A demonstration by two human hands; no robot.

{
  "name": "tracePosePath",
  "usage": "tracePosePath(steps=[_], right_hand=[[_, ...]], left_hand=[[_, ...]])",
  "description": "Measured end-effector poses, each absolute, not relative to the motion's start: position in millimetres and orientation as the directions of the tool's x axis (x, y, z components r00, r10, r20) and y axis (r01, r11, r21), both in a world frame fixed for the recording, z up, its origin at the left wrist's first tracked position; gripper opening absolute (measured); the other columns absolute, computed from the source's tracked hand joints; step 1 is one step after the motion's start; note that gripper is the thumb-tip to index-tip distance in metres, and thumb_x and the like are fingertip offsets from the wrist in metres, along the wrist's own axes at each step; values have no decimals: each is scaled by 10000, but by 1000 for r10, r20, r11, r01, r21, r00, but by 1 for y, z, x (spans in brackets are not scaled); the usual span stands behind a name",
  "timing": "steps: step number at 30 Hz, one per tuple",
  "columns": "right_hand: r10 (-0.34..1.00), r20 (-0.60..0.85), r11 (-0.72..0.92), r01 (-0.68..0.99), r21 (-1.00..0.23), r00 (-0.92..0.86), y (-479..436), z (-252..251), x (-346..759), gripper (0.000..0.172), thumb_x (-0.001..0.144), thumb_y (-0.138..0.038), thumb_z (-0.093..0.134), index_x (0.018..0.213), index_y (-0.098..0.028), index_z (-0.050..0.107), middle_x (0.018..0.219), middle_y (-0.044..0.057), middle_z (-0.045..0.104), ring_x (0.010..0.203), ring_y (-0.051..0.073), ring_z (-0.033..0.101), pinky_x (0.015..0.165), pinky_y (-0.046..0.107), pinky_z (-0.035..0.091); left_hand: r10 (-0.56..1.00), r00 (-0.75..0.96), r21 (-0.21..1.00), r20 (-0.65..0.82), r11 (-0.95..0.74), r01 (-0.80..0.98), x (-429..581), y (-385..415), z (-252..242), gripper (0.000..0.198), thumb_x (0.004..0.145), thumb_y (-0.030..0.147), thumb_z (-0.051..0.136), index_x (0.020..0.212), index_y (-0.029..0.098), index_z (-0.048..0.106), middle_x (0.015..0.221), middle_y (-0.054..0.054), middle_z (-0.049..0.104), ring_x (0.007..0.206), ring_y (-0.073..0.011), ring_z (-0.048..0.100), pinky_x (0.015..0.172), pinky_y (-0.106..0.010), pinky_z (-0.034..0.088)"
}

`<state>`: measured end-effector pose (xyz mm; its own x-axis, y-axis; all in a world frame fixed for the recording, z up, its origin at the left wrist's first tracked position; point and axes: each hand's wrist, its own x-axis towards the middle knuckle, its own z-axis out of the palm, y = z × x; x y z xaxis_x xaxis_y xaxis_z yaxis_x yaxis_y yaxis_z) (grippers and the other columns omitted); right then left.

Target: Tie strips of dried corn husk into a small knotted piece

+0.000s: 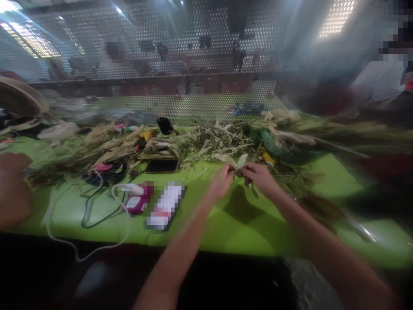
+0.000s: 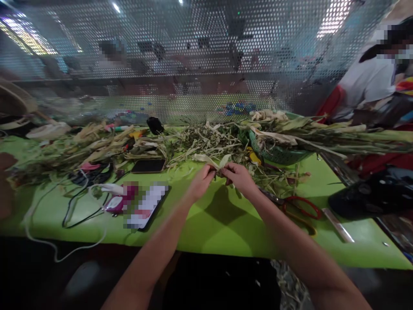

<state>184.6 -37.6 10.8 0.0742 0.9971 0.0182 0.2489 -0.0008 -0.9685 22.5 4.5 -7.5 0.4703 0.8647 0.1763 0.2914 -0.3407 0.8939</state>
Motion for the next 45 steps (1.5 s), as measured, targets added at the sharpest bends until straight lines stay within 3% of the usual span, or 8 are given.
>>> tracePosePath(steps=[4, 11, 18, 23, 29, 34, 42, 45], right_hand=[[999, 51, 48, 206, -977, 9, -37, 8, 185, 175, 685, -304, 681, 797, -177, 637, 706, -6, 636, 608, 127, 596, 593, 255, 495], [991, 73, 58, 138, -989, 109, -32, -2, 190, 375, 608, -202, 710, 965, -173, 600, 714, -13, 624, 681, 147, 597, 628, 281, 496], [976, 125, 101, 137, -985, 179, -33, 3, 192, 306, 624, -218, 729, 897, -177, 598, 746, 4, 622, 699, 144, 596, 635, 283, 505], [970, 143, 122, 111, -986, 199, -34, 4, 191, 278, 602, -255, 772, 812, -181, 604, 703, -11, 621, 657, 135, 589, 613, 272, 499], [992, -125, -125, -11, -992, -3, -35, 3, 194, 376, 704, -506, 736, 787, -144, 677, 698, 21, 665, 453, 77, 490, 442, 230, 370], [990, -77, -67, -84, -994, 121, -31, 2, 193, 403, 604, -506, 812, 710, -166, 624, 550, -64, 508, 424, 46, 311, 404, 217, 203], [946, 68, 64, 25, -998, 316, -33, 5, 190, 328, 692, -452, 729, 647, -197, 527, 548, -59, 439, 488, 86, 355, 480, 244, 285], [933, 163, 86, 240, -967, 321, -35, 8, 196, 308, 741, -452, 701, 666, -201, 540, 580, -41, 477, 519, 104, 395, 503, 251, 309]], left_hand=[[876, 452, 930, 165, -291, 226, 20, 13, -15, 180, 914, 233, 456, 1034, 177, 578, 1099, -73, 669, 1000, -177, 596, 950, -343, 443], [863, 497, 973, 95, -186, 137, 20, 15, -13, 165, 849, 215, 520, 955, 158, 633, 1000, -65, 688, 953, -182, 600, 919, -338, 453], [876, 482, 992, 6, -64, 105, 19, 15, -15, 196, 779, 211, 601, 944, 144, 681, 936, -72, 707, 878, -185, 622, 875, -343, 470], [872, 487, 997, 50, -76, 34, 17, 18, -20, 224, 765, 270, 664, 945, 147, 715, 957, -75, 733, 901, -187, 639, 913, -345, 475], [861, 506, 999, 51, -47, -20, 20, 15, -19, 271, 778, 315, 680, 989, 150, 720, 998, -81, 743, 933, -188, 656, 955, -362, 479], [845, 535, 997, 10, -51, 62, 20, 13, -19, 276, 772, 328, 689, 988, 158, 718, 1010, -80, 744, 931, -185, 660, 947, -355, 487], [821, 570, 992, 17, -86, 95, 20, 13, -21, 248, 792, 337, 671, 954, 153, 710, 976, -76, 740, 900, -183, 657, 920, -345, 490], [841, 541, 992, 12, -77, 98, 20, 12, -20, 233, 795, 320, 669, 953, 154, 710, 987, -81, 738, 907, -183, 657, 934, -350, 487]])
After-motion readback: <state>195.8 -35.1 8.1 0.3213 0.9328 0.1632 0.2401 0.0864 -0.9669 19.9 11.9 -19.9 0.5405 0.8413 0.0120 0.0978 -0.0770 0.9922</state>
